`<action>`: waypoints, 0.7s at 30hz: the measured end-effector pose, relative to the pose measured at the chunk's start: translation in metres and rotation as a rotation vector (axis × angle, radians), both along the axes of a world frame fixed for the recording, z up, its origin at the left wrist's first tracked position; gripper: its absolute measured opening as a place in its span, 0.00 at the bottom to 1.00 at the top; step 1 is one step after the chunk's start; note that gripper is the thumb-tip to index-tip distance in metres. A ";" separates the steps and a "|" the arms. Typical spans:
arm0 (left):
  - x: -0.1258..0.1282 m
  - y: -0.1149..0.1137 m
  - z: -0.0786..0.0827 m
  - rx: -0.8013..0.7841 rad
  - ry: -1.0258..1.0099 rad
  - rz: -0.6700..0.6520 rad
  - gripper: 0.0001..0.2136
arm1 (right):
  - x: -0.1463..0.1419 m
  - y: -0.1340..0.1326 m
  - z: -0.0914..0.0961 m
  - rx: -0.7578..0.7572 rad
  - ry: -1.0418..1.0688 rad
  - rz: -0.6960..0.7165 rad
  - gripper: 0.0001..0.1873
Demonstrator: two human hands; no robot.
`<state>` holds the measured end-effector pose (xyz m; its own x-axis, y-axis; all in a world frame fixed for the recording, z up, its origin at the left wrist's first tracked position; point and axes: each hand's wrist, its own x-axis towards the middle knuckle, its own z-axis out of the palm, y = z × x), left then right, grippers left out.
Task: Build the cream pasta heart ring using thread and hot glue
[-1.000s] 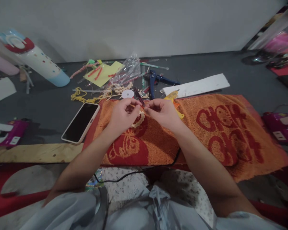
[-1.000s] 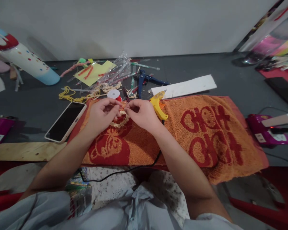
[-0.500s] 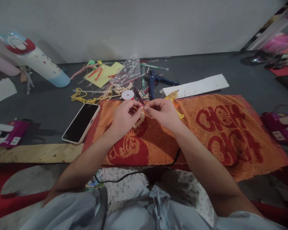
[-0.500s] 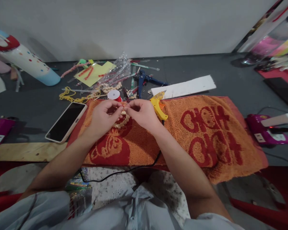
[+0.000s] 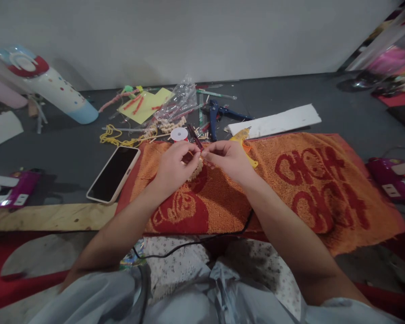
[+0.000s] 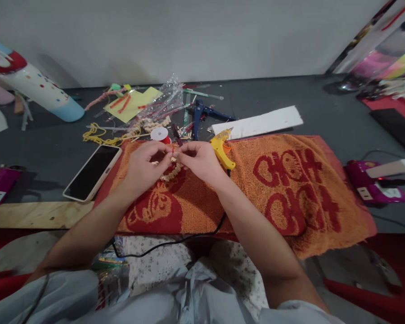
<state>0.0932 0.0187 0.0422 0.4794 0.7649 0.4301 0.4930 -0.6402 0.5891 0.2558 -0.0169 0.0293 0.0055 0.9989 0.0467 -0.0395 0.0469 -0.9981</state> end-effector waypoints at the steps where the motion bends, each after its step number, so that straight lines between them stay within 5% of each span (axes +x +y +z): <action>1: 0.000 0.000 0.001 0.002 0.006 -0.004 0.03 | 0.000 0.000 0.000 0.005 -0.007 0.005 0.14; 21: -0.002 0.007 -0.002 0.038 0.018 -0.023 0.04 | 0.002 0.000 0.003 -0.056 0.034 0.072 0.12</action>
